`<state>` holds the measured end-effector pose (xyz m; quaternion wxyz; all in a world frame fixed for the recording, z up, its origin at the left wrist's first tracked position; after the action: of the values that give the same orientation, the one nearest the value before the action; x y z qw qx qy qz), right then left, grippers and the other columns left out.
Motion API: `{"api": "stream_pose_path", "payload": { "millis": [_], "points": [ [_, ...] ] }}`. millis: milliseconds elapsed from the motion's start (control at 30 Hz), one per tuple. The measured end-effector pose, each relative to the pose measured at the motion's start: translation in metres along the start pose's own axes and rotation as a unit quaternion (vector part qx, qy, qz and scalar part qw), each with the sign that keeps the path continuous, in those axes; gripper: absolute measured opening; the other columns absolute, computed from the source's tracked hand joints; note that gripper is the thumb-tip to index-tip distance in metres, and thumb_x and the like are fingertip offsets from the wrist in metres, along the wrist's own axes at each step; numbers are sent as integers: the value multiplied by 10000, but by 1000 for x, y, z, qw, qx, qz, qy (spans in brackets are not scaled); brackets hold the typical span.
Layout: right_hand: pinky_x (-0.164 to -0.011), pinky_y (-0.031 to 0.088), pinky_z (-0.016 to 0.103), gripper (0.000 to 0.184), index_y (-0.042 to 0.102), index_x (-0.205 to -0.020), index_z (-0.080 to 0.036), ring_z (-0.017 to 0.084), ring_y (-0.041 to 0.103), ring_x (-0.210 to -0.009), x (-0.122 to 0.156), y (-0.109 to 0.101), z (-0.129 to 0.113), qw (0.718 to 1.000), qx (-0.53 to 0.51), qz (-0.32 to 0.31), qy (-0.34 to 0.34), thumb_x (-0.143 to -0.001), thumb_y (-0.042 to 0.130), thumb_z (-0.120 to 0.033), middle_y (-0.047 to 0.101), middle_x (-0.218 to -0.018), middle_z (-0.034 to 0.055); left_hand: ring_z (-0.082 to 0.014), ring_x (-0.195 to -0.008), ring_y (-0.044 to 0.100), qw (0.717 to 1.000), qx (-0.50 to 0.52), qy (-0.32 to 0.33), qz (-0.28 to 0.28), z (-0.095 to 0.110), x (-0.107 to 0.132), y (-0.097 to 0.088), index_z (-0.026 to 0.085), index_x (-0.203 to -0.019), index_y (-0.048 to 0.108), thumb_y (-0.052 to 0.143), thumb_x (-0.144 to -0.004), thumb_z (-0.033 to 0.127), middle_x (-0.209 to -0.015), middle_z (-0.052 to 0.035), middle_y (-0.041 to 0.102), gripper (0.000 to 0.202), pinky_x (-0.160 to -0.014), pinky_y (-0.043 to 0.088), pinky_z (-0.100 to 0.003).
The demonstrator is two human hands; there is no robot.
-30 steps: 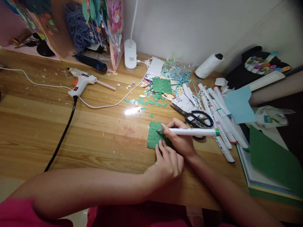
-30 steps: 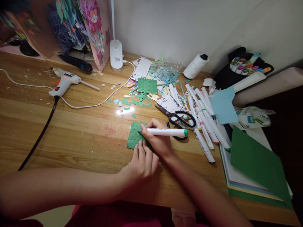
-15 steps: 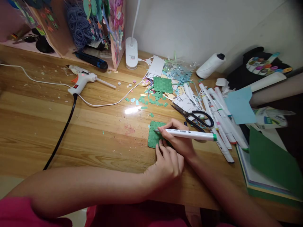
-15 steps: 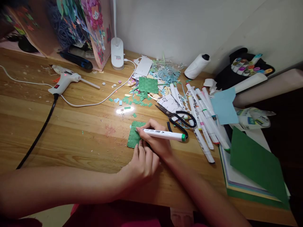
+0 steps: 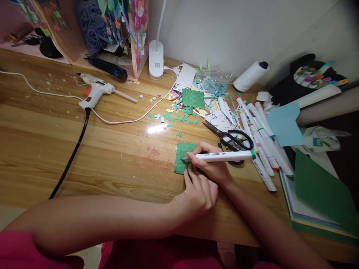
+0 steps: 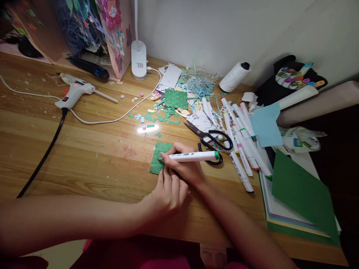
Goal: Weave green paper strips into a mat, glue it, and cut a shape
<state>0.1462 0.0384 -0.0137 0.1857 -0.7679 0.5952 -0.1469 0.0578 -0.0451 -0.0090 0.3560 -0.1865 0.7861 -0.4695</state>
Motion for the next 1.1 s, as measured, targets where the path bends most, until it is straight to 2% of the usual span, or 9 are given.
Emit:
{"api": "stream_pose_path", "payload": {
  "millis": [300, 467, 667, 833, 1100],
  "points": [
    [-484, 350, 232, 258, 461, -578, -204, 111, 445, -495, 0, -4, 3, 999, 27, -7, -18, -772, 606, -294, 504, -524, -41, -308, -828, 688, 1000, -22, 5, 6, 0, 0, 0, 32, -879, 597, 485, -889, 256, -864, -200, 705, 251, -692, 576, -390],
    [-470, 324, 234, 271, 416, -566, -212, 109, 400, -488, 0, -6, 7, 1000, -1, 8, -11, -763, 588, -283, 442, -507, -52, -321, -829, 686, 999, -26, -3, 20, 1, -1, 2, 17, -851, 598, 505, -881, 274, -870, -234, 696, 275, -684, 578, -390],
    [-486, 333, 252, 321, 356, -539, -224, 108, 366, -469, -2, -13, 11, 991, -101, 90, -12, -783, 554, -288, 373, -500, -58, -307, -844, 684, 1000, -29, 6, -4, -2, -1, -1, 30, -859, 596, 511, -859, 197, -921, -227, 692, 188, -690, 572, -365],
    [-473, 303, 254, 329, 322, -533, -227, 107, 321, -457, -2, -18, 11, 984, -99, 151, -14, -796, 520, -234, 334, -500, -60, -311, -980, 642, 1000, 23, -5, -21, 0, 0, -2, 71, -884, 583, 455, -894, 247, -1030, -208, 669, 218, -701, 569, -372],
    [-471, 302, 260, 332, 328, -526, -227, 115, 337, -467, 2, -15, 14, 993, -63, 98, -2, -778, 544, -246, 342, -489, -57, -299, -973, 642, 999, 19, 13, -29, 1, 0, -1, 76, -917, 593, 443, -858, 152, -1003, -185, 676, 178, -712, 572, -384]
  ]
}}
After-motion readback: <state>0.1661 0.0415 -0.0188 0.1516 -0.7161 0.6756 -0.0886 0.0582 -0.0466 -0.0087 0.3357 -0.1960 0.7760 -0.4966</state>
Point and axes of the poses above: each hand's wrist, its own x-axis away from the middle knuckle, its own y-axis out of the palm, z = x × y, the point moved 2 cm from there along -x, towards the middle knuckle
